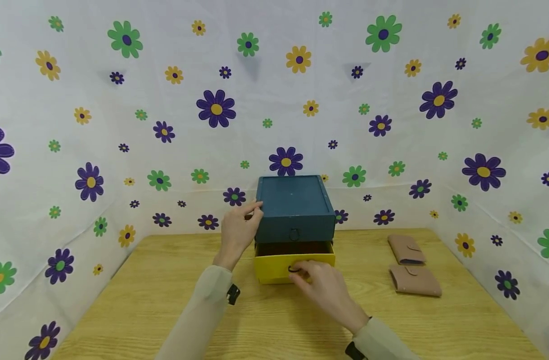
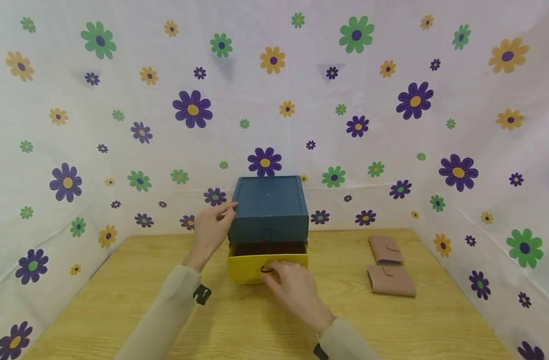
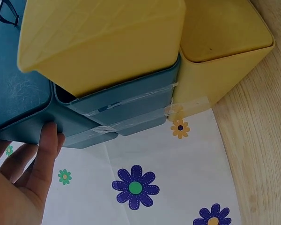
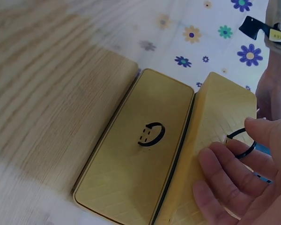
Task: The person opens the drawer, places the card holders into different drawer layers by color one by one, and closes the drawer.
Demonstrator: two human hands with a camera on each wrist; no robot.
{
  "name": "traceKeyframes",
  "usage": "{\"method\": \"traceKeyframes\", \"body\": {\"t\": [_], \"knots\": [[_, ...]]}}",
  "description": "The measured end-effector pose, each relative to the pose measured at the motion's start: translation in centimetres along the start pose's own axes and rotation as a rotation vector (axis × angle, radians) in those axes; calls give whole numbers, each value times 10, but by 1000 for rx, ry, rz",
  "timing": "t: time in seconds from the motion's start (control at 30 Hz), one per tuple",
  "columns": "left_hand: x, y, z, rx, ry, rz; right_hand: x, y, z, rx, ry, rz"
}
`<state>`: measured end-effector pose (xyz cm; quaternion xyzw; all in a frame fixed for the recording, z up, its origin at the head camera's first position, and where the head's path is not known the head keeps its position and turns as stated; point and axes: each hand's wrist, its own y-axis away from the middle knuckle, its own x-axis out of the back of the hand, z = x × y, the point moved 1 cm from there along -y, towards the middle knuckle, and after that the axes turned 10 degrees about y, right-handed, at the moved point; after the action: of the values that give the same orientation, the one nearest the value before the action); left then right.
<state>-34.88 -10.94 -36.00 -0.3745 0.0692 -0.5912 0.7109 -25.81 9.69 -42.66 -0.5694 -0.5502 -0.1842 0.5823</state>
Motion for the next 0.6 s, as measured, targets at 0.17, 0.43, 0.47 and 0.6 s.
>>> {"method": "traceKeyframes", "body": {"t": [0.17,0.43,0.47,0.6], "knots": [[0,1,-1,4,-10,-6,-2,-7,2,-10,-25,12],[0,2,1,11,-11,-2,-11,-15,8,-4,-36,33],[0,1,1,10,-11,-2,-12,-16,9,-4,-36,33],[0,0,1,10,-7,-2,-14,-18,12,4,-41,32]]}}
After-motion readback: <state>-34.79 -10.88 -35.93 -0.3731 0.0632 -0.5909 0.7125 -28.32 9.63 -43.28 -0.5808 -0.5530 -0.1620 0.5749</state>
